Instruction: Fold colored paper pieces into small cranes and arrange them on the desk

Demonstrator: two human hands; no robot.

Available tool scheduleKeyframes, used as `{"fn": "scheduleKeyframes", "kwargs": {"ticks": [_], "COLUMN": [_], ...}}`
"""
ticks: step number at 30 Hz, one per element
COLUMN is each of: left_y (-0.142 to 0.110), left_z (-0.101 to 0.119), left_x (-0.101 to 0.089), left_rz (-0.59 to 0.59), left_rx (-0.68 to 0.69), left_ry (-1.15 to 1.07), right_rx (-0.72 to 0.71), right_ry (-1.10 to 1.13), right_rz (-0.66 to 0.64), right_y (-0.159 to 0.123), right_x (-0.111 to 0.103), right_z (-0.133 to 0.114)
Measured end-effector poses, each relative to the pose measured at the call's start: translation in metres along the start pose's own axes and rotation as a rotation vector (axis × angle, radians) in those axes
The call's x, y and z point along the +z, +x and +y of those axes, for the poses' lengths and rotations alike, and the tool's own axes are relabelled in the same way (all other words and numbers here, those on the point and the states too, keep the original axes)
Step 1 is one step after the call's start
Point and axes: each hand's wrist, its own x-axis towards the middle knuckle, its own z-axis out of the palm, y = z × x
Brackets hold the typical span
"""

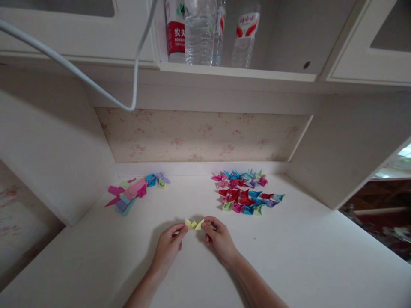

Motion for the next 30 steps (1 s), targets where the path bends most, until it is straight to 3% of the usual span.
{"fn": "scheduleKeyframes", "kwargs": {"ticks": [30], "left_y": [0.0], "left_z": [-0.0041], "left_x": [-0.0013], "left_rz": [-0.054], "left_rx": [0.012], "left_ry": [0.108], "right_rx": [0.088], "right_ry": [0.031], "right_rz": [0.004], "right_y": [-0.0006], "right_x": [0.0025], "right_z": [-0.0045]}}
